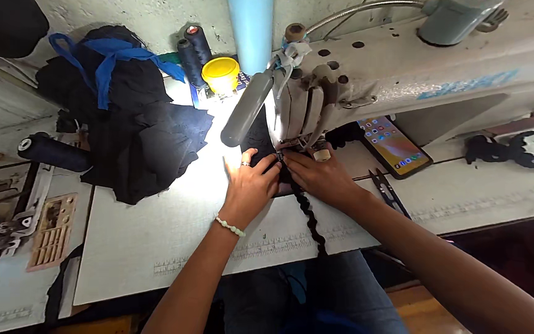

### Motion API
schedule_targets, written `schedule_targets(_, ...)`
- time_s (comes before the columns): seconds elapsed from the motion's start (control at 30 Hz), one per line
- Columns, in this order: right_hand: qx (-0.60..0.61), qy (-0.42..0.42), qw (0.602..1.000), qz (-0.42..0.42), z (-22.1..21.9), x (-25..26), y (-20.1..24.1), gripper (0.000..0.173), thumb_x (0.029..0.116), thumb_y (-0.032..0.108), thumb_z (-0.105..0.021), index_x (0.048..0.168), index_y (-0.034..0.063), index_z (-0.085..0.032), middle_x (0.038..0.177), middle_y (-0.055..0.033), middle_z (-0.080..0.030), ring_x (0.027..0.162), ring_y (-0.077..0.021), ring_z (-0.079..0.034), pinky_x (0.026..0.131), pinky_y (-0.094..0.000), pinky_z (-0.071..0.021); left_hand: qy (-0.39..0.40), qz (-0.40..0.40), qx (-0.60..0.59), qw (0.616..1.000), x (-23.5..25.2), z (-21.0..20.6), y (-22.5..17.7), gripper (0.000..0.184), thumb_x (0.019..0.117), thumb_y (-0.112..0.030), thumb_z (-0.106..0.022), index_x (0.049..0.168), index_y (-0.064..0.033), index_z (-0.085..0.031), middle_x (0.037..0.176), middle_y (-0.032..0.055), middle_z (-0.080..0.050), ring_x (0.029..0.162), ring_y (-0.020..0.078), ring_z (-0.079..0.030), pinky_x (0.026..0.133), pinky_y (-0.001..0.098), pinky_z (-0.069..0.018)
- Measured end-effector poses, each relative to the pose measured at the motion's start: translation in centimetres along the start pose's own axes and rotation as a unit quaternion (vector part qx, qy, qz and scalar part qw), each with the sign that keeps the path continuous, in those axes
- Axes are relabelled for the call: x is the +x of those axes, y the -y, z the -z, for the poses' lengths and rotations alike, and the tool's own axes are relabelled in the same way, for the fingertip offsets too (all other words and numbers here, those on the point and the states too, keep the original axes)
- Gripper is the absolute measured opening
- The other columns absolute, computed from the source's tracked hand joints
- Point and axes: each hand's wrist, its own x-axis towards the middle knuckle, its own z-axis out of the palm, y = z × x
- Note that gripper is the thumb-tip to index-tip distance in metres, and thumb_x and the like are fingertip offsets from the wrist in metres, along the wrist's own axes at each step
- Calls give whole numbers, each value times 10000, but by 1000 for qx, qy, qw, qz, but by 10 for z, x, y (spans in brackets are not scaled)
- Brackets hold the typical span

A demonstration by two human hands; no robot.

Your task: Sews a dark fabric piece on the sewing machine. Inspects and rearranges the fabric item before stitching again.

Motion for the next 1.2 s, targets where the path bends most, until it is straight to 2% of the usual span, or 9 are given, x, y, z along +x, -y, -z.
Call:
schedule_targets(0.2, 52, 10, 995, -87, 2, 0, 9, 299, 1017, 203, -538, 1110, 58, -782, 1250, -122, -725, 1130, -352, -678, 954, -569, -490, -22, -10, -27, 999, 5, -2, 4, 233, 947, -249, -621, 1079, -197, -805, 1236, -1, -731, 1308, 392, -556, 954, 692, -399)
schedule_targets(0.37, 89, -7, 970, -224, 34, -25, 63, 325, 958, 319, -661, 960, 0, -725, 926, -180, -694, 881, -361, -696, 727, -464, -586, -65, -23, -83, 994, 8, -7, 5, 154, 917, -178, -666, 979, -153, -805, 1114, -30, -749, 1208, 278, -604, 973, 559, -428)
schedule_targets(0.43, 73, 10, 967, -243, 38, -37, 80, 305, 890, 276, -727, 956, -21, -711, 897, -194, -671, 839, -369, -690, 674, -432, -586, -69, -20, -95, 993, 6, -8, 5, 156, 909, -162, -675, 1000, -147, -802, 1107, -32, -751, 1173, 251, -614, 952, 508, -444)
schedule_targets(0.57, 109, -4, 961, -253, 40, -38, 82, 92, 865, 64, -704, 873, -28, -696, 869, -182, -677, 805, -323, -701, 689, -387, -594, -52, 10, -87, 995, 6, -10, -1, 210, 898, -149, -662, 1064, -154, -790, 1098, 2, -714, 1166, 291, -605, 919, 626, -420)
schedule_targets(0.63, 197, -2, 938, -285, 46, -30, 75, 83, 891, 52, -678, 926, -20, -700, 892, -141, -708, 770, -219, -702, 698, -319, -591, -37, 38, -102, 993, 6, -10, -4, 253, 900, -130, -636, 1101, -159, -787, 1103, 31, -700, 1187, 311, -594, 938, 674, -392)
schedule_targets(0.77, 379, 9, 853, -358, 54, -19, 54, 293, 1001, 67, -552, 1277, 39, -644, 960, -44, -728, 732, -42, -690, 658, -193, -582, -25, 65, -110, 991, 9, -7, -11, 262, 885, -138, -624, 1090, -137, -787, 1094, 53, -701, 1168, 321, -598, 971, 682, -359)
schedule_targets(0.83, 390, -3, 850, -355, 51, -18, 43, 328, 1005, 37, -467, 1193, 74, -733, 952, -38, -669, 680, -10, -592, 603, -162, -506, -25, 71, -100, 992, 11, -6, -13, 239, 895, -164, -620, 1063, -133, -786, 1082, 48, -704, 1169, 322, -600, 988, 696, -344)
schedule_targets(0.97, 257, -26, 905, -338, 50, -9, 24, 255, 964, 2, -547, 1052, 31, -785, 935, -113, -636, 760, -141, -579, 673, -294, -493, -52, 77, -80, 992, 13, -10, -16, 204, 910, -156, -619, 1005, -131, -798, 1043, 46, -717, 1122, 319, -622, 945, 674, -364)
schedule_targets(1.2, 30, 8, 976, -217, 41, -1, 12, 81, 933, -3, -693, 921, -80, -714, 996, -269, -613, 695, -395, -669, 562, -501, -562, -79, 91, -32, 992, 16, -11, -23, 154, 881, -272, -731, 943, -157, -813, 976, 26, -726, 1059, 308, -641, 916, 652, -388)
